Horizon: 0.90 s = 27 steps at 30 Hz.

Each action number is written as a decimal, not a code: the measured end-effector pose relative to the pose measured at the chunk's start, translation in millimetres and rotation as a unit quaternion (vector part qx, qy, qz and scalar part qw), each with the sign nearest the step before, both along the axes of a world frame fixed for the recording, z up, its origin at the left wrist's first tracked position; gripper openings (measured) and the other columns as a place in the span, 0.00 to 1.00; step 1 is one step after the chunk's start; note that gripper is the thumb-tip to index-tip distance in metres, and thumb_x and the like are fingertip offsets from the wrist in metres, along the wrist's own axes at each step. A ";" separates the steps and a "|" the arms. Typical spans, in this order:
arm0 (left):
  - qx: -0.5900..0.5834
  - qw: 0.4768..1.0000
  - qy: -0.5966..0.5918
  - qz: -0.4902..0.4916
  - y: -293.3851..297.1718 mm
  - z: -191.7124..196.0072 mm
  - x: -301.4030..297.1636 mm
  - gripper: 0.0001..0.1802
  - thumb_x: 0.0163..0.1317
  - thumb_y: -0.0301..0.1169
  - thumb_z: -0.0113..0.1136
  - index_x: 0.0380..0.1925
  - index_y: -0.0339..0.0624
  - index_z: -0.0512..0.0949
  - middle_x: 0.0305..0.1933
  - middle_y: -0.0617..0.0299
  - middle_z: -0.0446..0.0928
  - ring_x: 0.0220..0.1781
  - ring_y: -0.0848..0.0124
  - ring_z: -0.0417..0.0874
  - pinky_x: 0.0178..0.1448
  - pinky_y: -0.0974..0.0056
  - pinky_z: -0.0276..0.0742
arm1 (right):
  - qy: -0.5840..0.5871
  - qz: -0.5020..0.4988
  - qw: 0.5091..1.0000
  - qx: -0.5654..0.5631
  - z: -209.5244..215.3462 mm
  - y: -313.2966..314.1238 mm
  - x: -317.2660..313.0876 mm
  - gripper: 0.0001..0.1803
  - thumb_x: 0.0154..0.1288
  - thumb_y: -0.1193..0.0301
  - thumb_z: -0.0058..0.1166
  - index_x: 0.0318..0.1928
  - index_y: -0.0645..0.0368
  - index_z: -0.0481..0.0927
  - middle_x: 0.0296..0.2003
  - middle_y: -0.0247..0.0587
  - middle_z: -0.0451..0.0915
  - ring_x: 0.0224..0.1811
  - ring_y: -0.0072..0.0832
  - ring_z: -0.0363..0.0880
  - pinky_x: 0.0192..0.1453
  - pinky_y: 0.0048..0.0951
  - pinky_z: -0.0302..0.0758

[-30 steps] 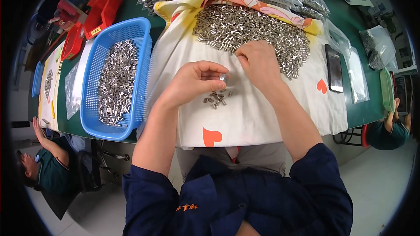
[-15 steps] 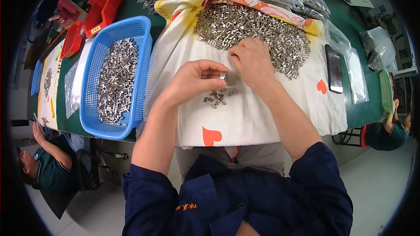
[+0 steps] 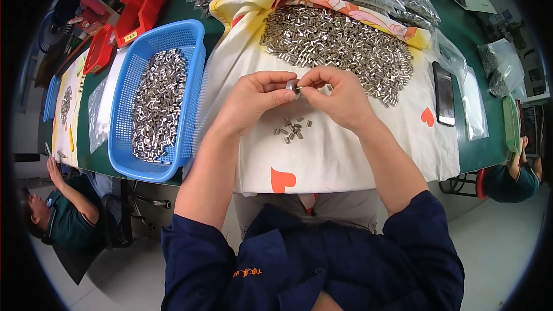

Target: Sorting and inspecting small metal hardware components on a workbench.

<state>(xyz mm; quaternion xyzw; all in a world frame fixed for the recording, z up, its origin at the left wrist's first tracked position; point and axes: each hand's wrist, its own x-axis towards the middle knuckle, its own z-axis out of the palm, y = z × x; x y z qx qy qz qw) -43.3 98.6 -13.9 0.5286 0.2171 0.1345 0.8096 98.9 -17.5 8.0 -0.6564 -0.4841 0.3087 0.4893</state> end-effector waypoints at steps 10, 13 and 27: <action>0.023 1.000 0.010 0.008 -0.3 1.4 -0.2 0.18 0.51 0.21 0.59 0.44 0.31 0.72 0.36 0.58 0.77 0.37 0.75 0.77 0.44 0.73 0.73 | -0.053 -0.023 0.998 0.019 1.6 -1.4 -5.3 0.06 0.49 0.72 0.53 0.28 0.60 0.78 0.27 0.36 0.79 0.29 0.25 0.77 0.36 0.23 0.72; 0.026 1.000 0.018 0.003 0.2 0.6 -1.1 0.18 0.51 0.21 0.59 0.44 0.31 0.72 0.36 0.57 0.77 0.37 0.75 0.77 0.43 0.73 0.73 | -0.061 -0.016 0.998 0.013 0.4 -1.4 -3.5 0.06 0.49 0.73 0.54 0.28 0.61 0.78 0.26 0.36 0.79 0.29 0.24 0.77 0.36 0.23 0.72; 0.070 0.993 0.062 -0.075 -6.4 10.0 -3.0 0.17 0.49 0.20 0.60 0.42 0.32 0.74 0.35 0.60 0.78 0.36 0.78 0.78 0.41 0.75 0.74 | 0.105 0.053 0.989 -0.090 -3.6 -2.0 23.9 0.07 0.46 0.73 0.60 0.24 0.59 0.75 0.20 0.27 0.73 0.23 0.15 0.68 0.27 0.18 0.66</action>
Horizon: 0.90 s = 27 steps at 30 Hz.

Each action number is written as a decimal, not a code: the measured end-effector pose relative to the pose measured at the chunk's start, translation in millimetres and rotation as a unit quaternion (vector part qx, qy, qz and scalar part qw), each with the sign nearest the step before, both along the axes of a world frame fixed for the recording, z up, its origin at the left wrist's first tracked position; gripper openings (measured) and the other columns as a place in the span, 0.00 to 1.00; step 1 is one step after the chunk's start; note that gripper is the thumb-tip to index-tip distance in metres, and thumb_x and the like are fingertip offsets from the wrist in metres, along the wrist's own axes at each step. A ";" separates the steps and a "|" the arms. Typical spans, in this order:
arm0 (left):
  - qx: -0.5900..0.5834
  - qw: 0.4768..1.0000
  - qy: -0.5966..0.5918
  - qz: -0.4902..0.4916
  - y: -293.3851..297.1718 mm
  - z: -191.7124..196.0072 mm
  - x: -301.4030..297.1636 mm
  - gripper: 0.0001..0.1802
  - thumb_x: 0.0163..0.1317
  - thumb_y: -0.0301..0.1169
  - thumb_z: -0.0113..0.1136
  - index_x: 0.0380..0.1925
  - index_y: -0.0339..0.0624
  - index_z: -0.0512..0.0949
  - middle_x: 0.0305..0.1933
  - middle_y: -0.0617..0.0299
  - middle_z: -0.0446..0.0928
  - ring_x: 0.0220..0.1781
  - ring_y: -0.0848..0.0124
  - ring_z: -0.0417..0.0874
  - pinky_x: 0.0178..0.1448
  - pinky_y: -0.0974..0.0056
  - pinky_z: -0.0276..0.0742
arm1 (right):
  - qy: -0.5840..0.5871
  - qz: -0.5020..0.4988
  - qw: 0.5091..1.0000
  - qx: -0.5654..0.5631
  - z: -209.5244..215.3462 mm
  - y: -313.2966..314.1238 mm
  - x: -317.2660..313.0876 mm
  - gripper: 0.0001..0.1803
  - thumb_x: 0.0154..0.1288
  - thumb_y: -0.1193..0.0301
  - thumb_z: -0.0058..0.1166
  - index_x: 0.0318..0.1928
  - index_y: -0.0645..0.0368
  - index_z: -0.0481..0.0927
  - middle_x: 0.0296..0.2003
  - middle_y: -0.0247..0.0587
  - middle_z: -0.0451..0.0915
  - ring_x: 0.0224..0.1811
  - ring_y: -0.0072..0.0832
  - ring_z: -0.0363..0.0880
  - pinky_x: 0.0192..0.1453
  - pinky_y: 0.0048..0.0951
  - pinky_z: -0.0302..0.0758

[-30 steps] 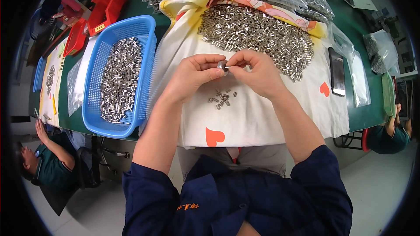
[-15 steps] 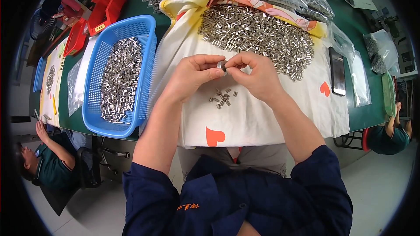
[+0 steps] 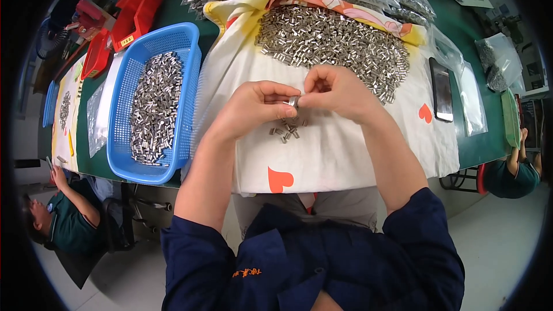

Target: Sorting and inspecting small metal hardware components on a workbench.

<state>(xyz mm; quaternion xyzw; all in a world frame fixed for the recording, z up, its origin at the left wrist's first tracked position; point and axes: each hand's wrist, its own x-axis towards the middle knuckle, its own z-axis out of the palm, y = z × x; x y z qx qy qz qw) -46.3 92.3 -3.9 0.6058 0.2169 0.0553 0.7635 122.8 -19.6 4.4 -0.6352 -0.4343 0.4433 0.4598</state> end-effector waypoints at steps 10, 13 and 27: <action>0.023 0.999 0.009 -0.033 -2.7 2.1 0.8 0.16 0.49 0.21 0.60 0.40 0.34 0.75 0.31 0.65 0.77 0.33 0.80 0.77 0.38 0.75 0.73 | -0.536 -0.108 0.835 0.070 -22.4 8.6 5.3 0.04 0.49 0.70 0.54 0.27 0.54 0.79 0.27 0.36 0.75 0.36 0.34 0.72 0.42 0.35 0.66; 0.027 0.999 0.012 -0.028 -2.4 1.6 1.4 0.16 0.49 0.21 0.60 0.40 0.34 0.75 0.31 0.65 0.76 0.33 0.80 0.76 0.38 0.76 0.73 | -0.570 -0.112 0.813 0.044 -21.2 10.3 -3.0 0.04 0.48 0.70 0.54 0.27 0.54 0.79 0.29 0.36 0.74 0.38 0.33 0.70 0.44 0.35 0.64; 0.013 1.000 0.006 0.004 3.2 -3.5 3.8 0.17 0.50 0.20 0.58 0.43 0.34 0.73 0.38 0.62 0.77 0.37 0.79 0.77 0.42 0.74 0.73 | -0.423 -0.172 0.877 0.152 -8.5 5.7 4.3 0.05 0.49 0.73 0.54 0.28 0.59 0.79 0.25 0.36 0.78 0.29 0.30 0.75 0.37 0.31 0.70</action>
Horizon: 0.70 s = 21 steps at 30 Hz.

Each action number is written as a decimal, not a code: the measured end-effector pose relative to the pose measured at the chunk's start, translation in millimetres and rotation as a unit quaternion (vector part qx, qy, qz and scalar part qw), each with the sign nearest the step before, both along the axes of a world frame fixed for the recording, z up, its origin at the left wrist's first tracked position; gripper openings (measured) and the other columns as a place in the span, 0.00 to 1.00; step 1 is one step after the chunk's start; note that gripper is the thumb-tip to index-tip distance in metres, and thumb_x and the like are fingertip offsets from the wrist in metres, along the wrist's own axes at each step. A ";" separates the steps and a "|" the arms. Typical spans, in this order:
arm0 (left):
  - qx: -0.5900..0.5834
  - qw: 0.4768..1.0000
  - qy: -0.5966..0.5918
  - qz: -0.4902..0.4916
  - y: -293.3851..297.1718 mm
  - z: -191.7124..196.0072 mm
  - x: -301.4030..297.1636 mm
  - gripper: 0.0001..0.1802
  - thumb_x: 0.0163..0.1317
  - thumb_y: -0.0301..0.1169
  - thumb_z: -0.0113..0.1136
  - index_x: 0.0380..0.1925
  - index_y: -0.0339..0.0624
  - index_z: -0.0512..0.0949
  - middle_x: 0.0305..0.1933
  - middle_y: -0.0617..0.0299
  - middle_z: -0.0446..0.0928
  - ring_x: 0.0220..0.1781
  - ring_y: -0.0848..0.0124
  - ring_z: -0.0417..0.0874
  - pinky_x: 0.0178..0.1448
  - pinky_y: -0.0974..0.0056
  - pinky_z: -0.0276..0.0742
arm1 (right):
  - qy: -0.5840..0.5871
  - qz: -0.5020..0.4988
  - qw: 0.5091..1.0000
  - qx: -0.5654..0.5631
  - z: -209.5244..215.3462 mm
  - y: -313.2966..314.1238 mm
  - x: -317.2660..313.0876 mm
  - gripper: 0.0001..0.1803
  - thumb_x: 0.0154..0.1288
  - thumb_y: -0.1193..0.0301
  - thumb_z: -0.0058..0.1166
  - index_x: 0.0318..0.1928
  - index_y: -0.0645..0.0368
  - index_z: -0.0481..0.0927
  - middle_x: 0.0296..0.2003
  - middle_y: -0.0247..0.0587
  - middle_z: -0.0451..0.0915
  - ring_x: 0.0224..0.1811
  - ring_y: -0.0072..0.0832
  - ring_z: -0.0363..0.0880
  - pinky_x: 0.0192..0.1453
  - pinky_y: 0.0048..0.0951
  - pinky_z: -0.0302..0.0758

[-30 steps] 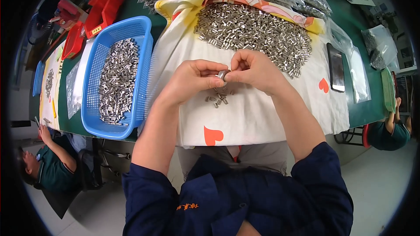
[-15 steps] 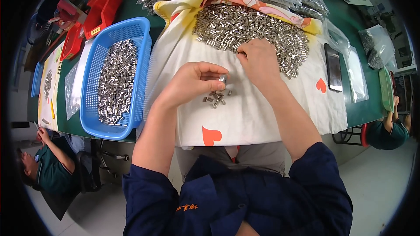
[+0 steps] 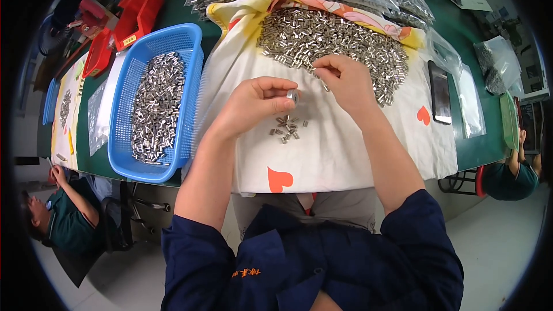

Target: Sorting and inspecting small metal hardware components on a workbench.

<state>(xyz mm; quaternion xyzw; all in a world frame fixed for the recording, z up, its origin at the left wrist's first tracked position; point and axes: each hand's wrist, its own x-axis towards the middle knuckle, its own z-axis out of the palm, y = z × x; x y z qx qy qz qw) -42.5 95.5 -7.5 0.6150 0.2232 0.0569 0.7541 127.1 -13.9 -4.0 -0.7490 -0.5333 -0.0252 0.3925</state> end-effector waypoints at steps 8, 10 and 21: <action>-0.053 0.995 -0.059 0.061 0.7 -3.4 -0.4 0.19 0.51 0.22 0.59 0.45 0.32 0.72 0.36 0.58 0.77 0.37 0.76 0.78 0.43 0.74 0.73 | 0.291 0.147 0.941 -0.091 17.2 -6.1 -24.8 0.04 0.49 0.76 0.55 0.29 0.60 0.79 0.26 0.30 0.78 0.29 0.17 0.72 0.36 0.19 0.69; -0.048 0.995 -0.060 0.062 1.2 -5.6 0.5 0.18 0.51 0.22 0.59 0.44 0.32 0.72 0.36 0.58 0.77 0.37 0.76 0.78 0.43 0.74 0.73 | 0.274 0.147 0.947 -0.083 12.4 -5.8 -26.8 0.04 0.49 0.76 0.55 0.29 0.60 0.79 0.26 0.31 0.78 0.29 0.19 0.73 0.36 0.21 0.70; -0.001 0.997 -0.030 0.067 -1.1 -2.9 0.9 0.17 0.51 0.21 0.59 0.43 0.30 0.73 0.36 0.57 0.78 0.37 0.76 0.78 0.43 0.74 0.73 | 0.206 0.166 0.961 -0.081 13.1 -9.1 -21.8 0.05 0.49 0.73 0.54 0.28 0.59 0.78 0.25 0.39 0.77 0.28 0.30 0.76 0.34 0.28 0.71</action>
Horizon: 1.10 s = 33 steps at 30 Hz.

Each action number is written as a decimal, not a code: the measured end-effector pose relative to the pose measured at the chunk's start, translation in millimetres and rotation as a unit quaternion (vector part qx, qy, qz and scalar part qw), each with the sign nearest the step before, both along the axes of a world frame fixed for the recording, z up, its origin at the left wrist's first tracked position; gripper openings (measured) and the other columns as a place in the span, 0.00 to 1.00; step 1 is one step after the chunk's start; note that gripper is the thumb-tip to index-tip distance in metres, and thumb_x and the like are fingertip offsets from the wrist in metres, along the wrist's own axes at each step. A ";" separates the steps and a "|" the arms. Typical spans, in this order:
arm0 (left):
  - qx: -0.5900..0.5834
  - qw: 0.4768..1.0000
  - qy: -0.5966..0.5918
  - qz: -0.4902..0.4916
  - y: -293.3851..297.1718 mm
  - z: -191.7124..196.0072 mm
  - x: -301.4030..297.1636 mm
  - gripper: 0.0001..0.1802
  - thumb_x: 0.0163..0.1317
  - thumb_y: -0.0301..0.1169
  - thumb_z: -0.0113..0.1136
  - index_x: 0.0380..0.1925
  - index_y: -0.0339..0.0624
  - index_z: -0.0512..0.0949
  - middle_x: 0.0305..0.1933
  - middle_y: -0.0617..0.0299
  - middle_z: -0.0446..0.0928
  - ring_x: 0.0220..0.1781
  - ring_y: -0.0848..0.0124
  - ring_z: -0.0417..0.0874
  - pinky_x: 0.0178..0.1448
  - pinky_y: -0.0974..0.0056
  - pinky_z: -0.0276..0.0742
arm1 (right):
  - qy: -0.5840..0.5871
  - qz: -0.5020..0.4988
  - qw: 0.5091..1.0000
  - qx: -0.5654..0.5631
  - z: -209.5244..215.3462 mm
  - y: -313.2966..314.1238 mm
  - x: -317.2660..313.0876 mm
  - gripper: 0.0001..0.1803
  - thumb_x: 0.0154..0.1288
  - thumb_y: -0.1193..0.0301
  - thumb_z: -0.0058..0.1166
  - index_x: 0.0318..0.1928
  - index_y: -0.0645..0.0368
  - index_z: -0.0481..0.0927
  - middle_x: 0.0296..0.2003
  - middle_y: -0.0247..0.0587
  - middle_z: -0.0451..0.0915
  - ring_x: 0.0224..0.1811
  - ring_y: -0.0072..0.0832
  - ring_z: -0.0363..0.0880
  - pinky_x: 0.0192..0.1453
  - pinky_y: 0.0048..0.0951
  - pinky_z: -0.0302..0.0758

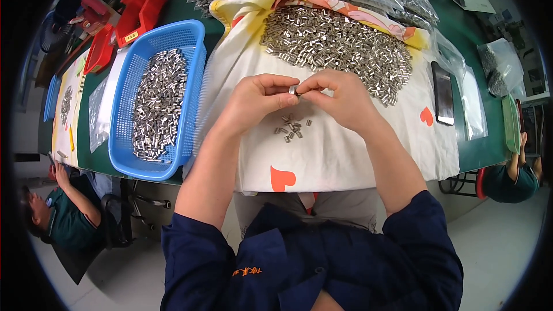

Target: Sorting and inspecting small metal hardware components on a workbench.

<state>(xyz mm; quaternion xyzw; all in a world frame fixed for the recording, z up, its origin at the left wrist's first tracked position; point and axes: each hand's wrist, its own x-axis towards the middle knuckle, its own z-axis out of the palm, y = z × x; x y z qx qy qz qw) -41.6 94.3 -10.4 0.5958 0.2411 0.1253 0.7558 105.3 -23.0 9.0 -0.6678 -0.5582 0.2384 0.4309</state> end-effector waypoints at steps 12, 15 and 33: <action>-0.012 0.994 0.044 -0.097 -4.0 9.8 -3.9 0.16 0.50 0.22 0.60 0.42 0.36 0.75 0.33 0.66 0.76 0.35 0.81 0.76 0.39 0.76 0.72 | -0.260 -0.140 0.955 -0.006 -20.4 7.3 26.8 0.06 0.48 0.68 0.56 0.25 0.57 0.78 0.24 0.41 0.76 0.30 0.35 0.73 0.37 0.36 0.68; -0.005 0.995 0.034 -0.098 -3.4 8.0 -4.9 0.16 0.50 0.22 0.60 0.42 0.37 0.75 0.33 0.67 0.76 0.34 0.81 0.76 0.39 0.76 0.72 | -0.340 -0.139 0.929 -0.038 -23.8 11.5 19.2 0.05 0.47 0.69 0.56 0.24 0.56 0.78 0.25 0.40 0.75 0.35 0.35 0.72 0.41 0.35 0.67; -0.035 0.999 -0.016 -0.016 4.0 -2.5 -2.9 0.18 0.51 0.22 0.59 0.44 0.32 0.72 0.36 0.60 0.77 0.37 0.77 0.77 0.43 0.74 0.73 | 0.060 -0.032 0.997 -0.022 8.2 2.1 -4.0 0.05 0.51 0.75 0.54 0.30 0.60 0.78 0.29 0.31 0.78 0.32 0.18 0.74 0.39 0.20 0.69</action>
